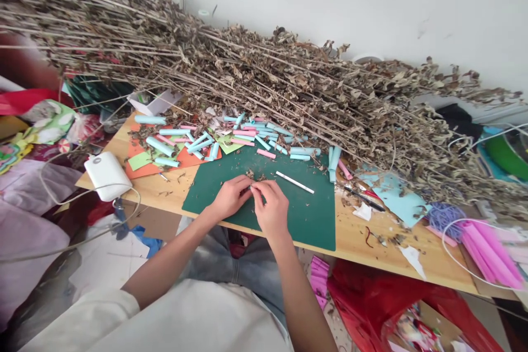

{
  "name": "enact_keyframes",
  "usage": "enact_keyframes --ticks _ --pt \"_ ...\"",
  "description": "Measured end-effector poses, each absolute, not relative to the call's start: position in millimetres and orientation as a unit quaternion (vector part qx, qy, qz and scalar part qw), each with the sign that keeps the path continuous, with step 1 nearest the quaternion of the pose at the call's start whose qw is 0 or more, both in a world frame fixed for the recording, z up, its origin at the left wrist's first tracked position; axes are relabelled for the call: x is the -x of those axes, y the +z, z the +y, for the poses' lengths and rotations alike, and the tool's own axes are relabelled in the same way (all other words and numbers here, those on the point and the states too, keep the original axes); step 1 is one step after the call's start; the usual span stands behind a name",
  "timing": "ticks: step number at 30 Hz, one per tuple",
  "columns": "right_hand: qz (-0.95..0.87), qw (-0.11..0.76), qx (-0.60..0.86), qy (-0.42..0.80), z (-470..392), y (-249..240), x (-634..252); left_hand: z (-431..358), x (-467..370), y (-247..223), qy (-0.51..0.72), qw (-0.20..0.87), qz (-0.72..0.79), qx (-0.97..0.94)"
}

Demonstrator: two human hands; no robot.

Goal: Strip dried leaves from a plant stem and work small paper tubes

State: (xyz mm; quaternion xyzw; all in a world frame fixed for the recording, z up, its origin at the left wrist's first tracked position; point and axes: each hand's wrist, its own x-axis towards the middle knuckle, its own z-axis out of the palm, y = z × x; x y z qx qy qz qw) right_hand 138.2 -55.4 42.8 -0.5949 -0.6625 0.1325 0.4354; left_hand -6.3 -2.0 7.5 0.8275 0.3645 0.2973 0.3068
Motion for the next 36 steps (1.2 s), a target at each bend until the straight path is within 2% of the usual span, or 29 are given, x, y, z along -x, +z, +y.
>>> enact_keyframes --ticks 4,11,18,20,23,26,32,36 --pt "-0.674 0.434 0.586 0.121 -57.7 41.2 -139.7 -2.6 6.1 7.6 0.297 0.309 0.369 -0.825" --pt "-0.620 0.469 0.602 0.182 -52.4 43.1 -142.5 -3.2 5.7 8.9 0.295 0.309 0.372 -0.824" --pt "-0.683 0.428 0.578 0.129 -58.2 40.0 -145.9 -2.4 5.0 7.2 0.297 0.308 0.377 -0.821" --pt "-0.653 0.446 0.590 0.164 -59.4 39.5 -145.7 -2.6 5.0 7.1 0.299 0.309 0.372 -0.823" --pt "-0.551 0.493 0.602 0.302 -55.5 38.2 -145.3 -3.2 5.3 7.6 0.298 0.299 0.371 -0.827" --pt "-0.491 0.490 0.591 0.413 -47.4 35.6 -145.7 -3.5 5.6 7.6 0.295 0.287 0.372 -0.832" --pt "-0.435 0.510 0.577 0.468 -40.2 31.6 -146.7 -3.6 4.7 6.3 0.294 0.283 0.373 -0.833" --pt "-0.437 0.527 0.574 0.450 -42.3 32.9 -147.4 -3.6 4.3 5.9 0.291 0.293 0.372 -0.832"
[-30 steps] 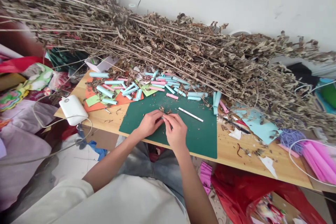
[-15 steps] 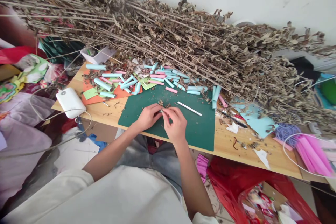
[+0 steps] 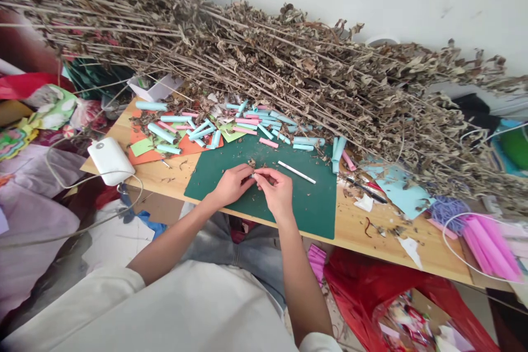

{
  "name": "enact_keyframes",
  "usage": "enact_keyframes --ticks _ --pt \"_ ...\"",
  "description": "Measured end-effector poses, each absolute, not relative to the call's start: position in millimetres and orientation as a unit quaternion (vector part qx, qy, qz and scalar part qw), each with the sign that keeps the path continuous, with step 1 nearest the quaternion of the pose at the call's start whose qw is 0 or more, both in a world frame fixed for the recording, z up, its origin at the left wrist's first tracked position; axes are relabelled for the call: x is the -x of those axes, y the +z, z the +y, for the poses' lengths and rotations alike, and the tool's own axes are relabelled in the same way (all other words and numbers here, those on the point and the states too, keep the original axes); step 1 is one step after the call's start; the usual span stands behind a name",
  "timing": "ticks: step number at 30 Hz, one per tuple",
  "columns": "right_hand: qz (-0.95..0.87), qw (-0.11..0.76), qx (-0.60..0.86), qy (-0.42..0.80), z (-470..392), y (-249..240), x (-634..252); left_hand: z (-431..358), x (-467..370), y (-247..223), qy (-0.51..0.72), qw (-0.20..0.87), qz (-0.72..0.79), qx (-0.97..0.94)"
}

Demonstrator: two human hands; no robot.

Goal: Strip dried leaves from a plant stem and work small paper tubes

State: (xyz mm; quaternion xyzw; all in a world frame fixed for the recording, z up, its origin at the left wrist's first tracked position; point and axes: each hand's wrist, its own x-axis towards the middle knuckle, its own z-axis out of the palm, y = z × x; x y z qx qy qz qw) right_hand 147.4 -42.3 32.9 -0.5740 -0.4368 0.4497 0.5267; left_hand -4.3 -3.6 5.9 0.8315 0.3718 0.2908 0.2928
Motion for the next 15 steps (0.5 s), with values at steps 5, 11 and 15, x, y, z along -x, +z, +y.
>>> enact_keyframes --ticks 5,11,15 --pt "-0.496 0.520 0.566 0.404 -47.5 34.5 -148.3 -3.5 5.0 6.3 0.293 0.306 0.373 -0.826" --pt "-0.538 0.504 0.592 0.326 -51.7 35.2 -146.9 -3.4 4.7 7.5 0.289 0.304 0.378 -0.825" --pt "-0.624 0.471 0.584 0.220 -53.6 33.2 -147.0 -3.5 5.1 7.2 0.295 0.310 0.373 -0.823"
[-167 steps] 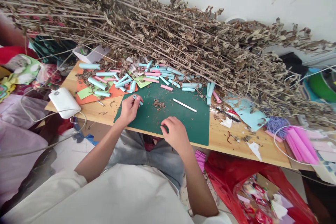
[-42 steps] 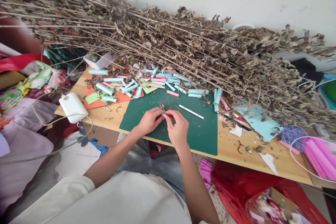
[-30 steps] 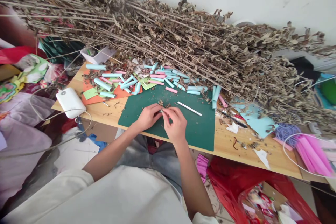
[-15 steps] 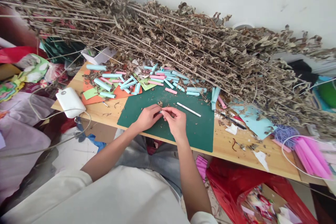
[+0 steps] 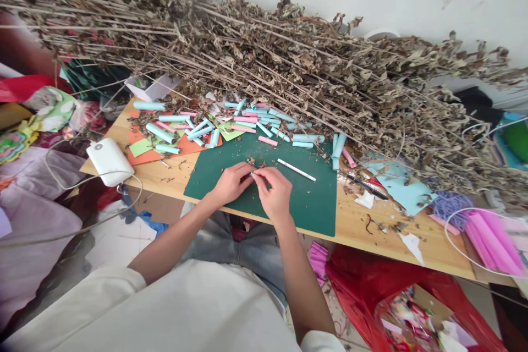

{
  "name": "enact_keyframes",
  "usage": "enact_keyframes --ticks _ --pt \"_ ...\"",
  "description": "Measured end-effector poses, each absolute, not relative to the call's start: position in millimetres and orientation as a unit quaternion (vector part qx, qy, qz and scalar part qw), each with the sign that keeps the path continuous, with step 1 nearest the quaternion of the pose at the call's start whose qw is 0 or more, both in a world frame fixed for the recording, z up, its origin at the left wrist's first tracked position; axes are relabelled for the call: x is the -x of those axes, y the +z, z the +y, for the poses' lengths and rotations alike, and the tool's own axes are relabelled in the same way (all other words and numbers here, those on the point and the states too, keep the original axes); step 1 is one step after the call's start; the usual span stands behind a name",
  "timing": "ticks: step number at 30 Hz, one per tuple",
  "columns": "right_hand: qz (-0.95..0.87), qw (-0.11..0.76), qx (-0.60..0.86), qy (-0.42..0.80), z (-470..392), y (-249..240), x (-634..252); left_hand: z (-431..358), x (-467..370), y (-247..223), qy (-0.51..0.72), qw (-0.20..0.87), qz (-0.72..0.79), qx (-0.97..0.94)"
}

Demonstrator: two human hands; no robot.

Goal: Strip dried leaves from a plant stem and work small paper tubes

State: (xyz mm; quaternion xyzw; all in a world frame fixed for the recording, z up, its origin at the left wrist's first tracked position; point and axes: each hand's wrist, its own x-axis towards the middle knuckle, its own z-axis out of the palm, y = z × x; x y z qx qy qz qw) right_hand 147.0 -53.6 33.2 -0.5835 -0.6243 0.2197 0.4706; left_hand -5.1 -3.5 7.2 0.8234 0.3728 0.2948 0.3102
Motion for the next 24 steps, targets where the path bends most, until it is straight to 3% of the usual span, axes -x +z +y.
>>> enact_keyframes --ticks 5,11,17,24 --pt "-0.718 0.382 0.577 0.070 -61.3 25.6 -147.1 -3.4 5.6 6.6 0.303 0.311 0.370 -0.821" --pt "-0.675 0.392 0.623 0.049 -57.2 30.9 -138.6 -2.5 5.5 5.2 0.304 0.310 0.358 -0.827" --pt "-0.605 0.404 0.674 0.126 -46.5 42.6 -127.4 -2.2 5.1 3.7 0.303 0.288 0.367 -0.831" --pt "-0.517 0.483 0.642 0.296 -47.3 42.3 -128.8 -2.9 4.8 5.5 0.299 0.295 0.378 -0.825"
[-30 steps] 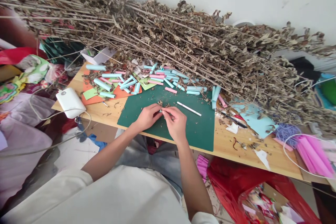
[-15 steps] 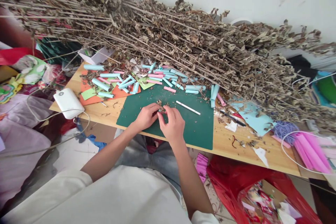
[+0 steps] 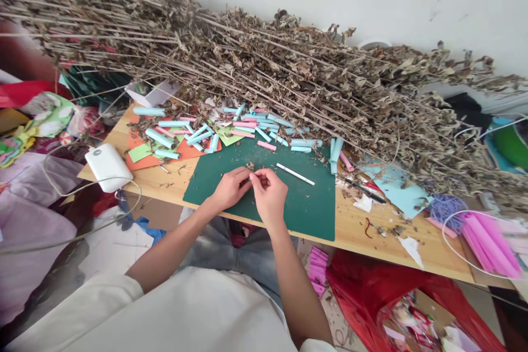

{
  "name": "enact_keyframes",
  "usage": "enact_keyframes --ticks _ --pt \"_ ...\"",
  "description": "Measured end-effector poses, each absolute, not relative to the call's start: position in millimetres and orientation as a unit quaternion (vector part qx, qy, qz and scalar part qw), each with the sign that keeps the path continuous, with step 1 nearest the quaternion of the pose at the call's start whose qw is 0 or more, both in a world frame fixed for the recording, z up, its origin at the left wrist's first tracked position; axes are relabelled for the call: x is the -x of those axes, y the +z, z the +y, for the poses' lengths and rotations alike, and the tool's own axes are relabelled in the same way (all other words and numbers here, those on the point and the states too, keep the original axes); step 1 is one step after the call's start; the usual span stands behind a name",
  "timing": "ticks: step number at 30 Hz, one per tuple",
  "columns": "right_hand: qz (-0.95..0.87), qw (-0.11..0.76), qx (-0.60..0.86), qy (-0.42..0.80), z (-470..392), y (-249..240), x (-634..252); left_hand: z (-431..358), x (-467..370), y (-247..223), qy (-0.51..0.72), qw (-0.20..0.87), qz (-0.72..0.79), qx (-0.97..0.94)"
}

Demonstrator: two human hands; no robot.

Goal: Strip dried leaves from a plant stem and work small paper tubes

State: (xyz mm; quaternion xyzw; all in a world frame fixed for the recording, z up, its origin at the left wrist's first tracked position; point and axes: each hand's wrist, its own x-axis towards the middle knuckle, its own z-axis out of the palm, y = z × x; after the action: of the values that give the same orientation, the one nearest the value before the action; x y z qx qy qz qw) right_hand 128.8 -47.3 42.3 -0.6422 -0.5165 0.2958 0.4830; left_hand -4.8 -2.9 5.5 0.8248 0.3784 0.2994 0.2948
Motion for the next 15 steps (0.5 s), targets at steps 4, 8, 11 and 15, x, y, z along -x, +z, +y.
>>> enact_keyframes --ticks 4,8,11,15 --pt "-0.598 0.478 0.617 0.184 -51.4 33.3 -133.5 -3.6 5.6 6.8 0.302 0.304 0.371 -0.824" --pt "-0.675 0.460 0.574 0.056 -56.3 25.5 -134.4 -3.5 6.6 8.8 0.300 0.308 0.367 -0.825" --pt "-0.634 0.489 0.592 0.089 -58.6 26.3 -132.0 -3.1 6.3 9.0 0.304 0.312 0.368 -0.822" --pt "-0.571 0.503 0.619 0.193 -56.7 32.0 -131.9 -2.4 5.2 7.3 0.303 0.308 0.375 -0.821"
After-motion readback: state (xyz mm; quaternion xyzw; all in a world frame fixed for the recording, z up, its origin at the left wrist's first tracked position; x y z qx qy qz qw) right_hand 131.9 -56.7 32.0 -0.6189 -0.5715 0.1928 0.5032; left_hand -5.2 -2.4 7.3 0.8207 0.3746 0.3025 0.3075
